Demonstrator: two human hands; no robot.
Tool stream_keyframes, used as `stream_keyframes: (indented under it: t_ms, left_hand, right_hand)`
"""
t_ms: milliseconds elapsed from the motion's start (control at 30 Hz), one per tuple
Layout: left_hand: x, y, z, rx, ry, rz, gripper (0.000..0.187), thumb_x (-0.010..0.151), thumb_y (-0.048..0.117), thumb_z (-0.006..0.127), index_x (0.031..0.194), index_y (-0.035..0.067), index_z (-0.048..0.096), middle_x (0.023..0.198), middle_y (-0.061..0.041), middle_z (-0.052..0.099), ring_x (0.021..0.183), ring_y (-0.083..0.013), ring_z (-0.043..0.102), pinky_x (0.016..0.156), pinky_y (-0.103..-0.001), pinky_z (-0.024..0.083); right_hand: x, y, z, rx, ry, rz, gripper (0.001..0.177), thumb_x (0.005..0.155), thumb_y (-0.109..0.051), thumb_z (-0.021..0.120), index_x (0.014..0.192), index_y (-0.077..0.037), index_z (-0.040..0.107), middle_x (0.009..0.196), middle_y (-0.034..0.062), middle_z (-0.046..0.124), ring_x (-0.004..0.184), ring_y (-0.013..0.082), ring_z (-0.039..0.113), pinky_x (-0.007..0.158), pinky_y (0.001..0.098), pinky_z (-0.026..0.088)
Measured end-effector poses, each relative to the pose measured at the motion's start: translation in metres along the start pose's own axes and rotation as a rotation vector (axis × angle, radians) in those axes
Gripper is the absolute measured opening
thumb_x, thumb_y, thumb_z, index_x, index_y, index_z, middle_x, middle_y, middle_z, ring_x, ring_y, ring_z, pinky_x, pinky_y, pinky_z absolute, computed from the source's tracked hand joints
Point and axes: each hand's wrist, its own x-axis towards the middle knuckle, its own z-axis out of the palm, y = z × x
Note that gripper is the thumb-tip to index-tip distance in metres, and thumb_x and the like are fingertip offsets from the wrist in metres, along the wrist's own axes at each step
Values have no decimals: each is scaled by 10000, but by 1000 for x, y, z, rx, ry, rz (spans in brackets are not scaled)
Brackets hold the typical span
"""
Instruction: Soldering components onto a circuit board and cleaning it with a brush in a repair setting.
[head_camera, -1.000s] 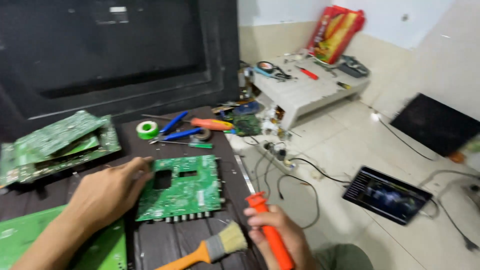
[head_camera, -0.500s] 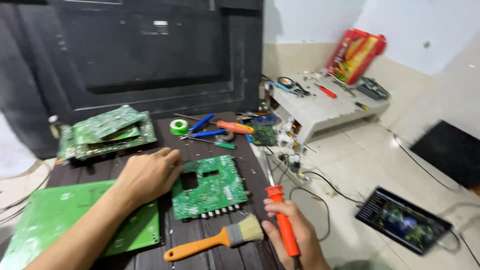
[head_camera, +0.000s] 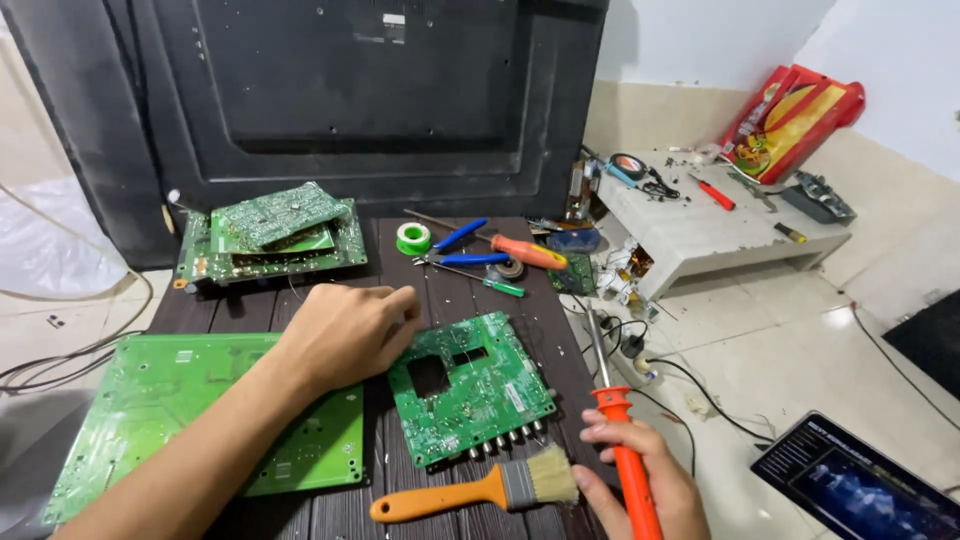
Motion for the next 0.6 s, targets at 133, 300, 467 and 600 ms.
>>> stream_keyframes:
  t_ms: [133, 300, 467, 600]
  left_hand:
    - [5, 1, -6, -7, -59, 12, 204, 1002, 359, 584, 884, 194, 604, 709, 33, 687, 551, -256, 676, 404, -417, 493]
    - [10, 4, -19, -140, -226, -14, 191, 1032, 270, 577, 933, 119, 641, 770, -24, 675, 639, -277, 698, 495, -432, 595]
    - [10, 24, -19, -113, -78, 75, 247, 1021, 238, 629, 803, 123, 639, 650, 9, 660, 536, -219, 674, 566, -413, 624]
    - [8, 42, -14, -125, 57, 167, 193, 944, 86, 650, 760, 145, 657, 616, 26, 672, 534, -167, 675, 619, -385, 603]
  right_hand:
    - [29, -2, -1, 11, -60, -86, 404, 767, -82, 817, 1141, -113, 667, 1265, 137, 751, 1165, 185, 749, 844, 255, 643]
    - [57, -11, 6, -90, -187, -168, 578, 708, -154, 901, 1207, -146, 610, 1297, 103, 742, 1235, 232, 727, 1048, 322, 563]
    - [69, -7, 21, -42, -309, -219, 603, 716, -186, 923, 1222, -147, 596, 1303, 123, 715, 1229, 255, 727, 1063, 343, 543]
    - [72, -4, 27, -5, -350, -215, 560, 727, -192, 921, 1184, -161, 599, 1268, 126, 733, 1214, 273, 750, 1035, 351, 564]
